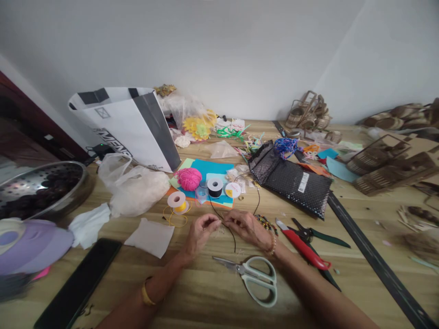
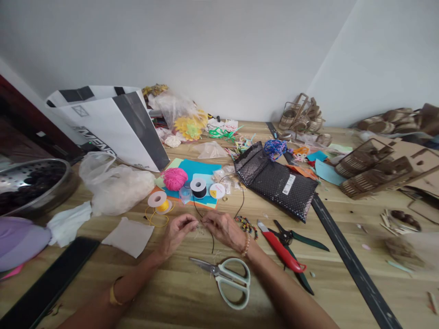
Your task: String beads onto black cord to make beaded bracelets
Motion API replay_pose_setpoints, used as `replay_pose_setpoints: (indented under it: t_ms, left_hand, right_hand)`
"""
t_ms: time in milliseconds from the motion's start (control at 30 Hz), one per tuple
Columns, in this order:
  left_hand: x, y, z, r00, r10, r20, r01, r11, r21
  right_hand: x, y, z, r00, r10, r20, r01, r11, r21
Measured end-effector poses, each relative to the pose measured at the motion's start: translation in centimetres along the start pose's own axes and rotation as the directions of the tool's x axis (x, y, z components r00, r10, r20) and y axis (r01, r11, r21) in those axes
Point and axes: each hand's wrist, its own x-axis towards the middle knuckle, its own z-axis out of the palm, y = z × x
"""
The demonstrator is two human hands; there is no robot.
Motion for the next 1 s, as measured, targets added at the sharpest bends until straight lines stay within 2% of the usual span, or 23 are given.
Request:
replay_pose_setpoints:
  t_ms: [267, 500, 733, 1000]
  left_hand:
    - [0.13, -1.04, 0.2, 0.999, 0.044, -0.021, -0.043, 0.998, 0.051]
    - [-0.06, -0.57, 0.32, 0.998, 0.063, 0.007, -0.064, 0.994, 0.083]
    - [-0.19, -0.79, 0.43, 0.996, 0.08, 0.031, -0.083, 0.993, 0.088]
    - [-0.14, -0.58, 0.35, 0.996, 0.077, 0.032, -0.08, 0.992, 0.096]
  right_hand:
    - [0.01, -0.48, -0.44, 0.995, -0.039, 0.087, 0.045, 0.996, -0.071]
    - [0.13, -0.42, -0.48, 0.991, -0.055, 0.124, 0.059, 0.998, -0.03]
    - [0.06, -0.21, -0.02, 0.998, 0.04, 0.047, -0.043, 0.997, 0.061]
    - [0.21, -0.73, -0.46, 0.99, 0.129, 0.052, -0.135, 0.981, 0.138]
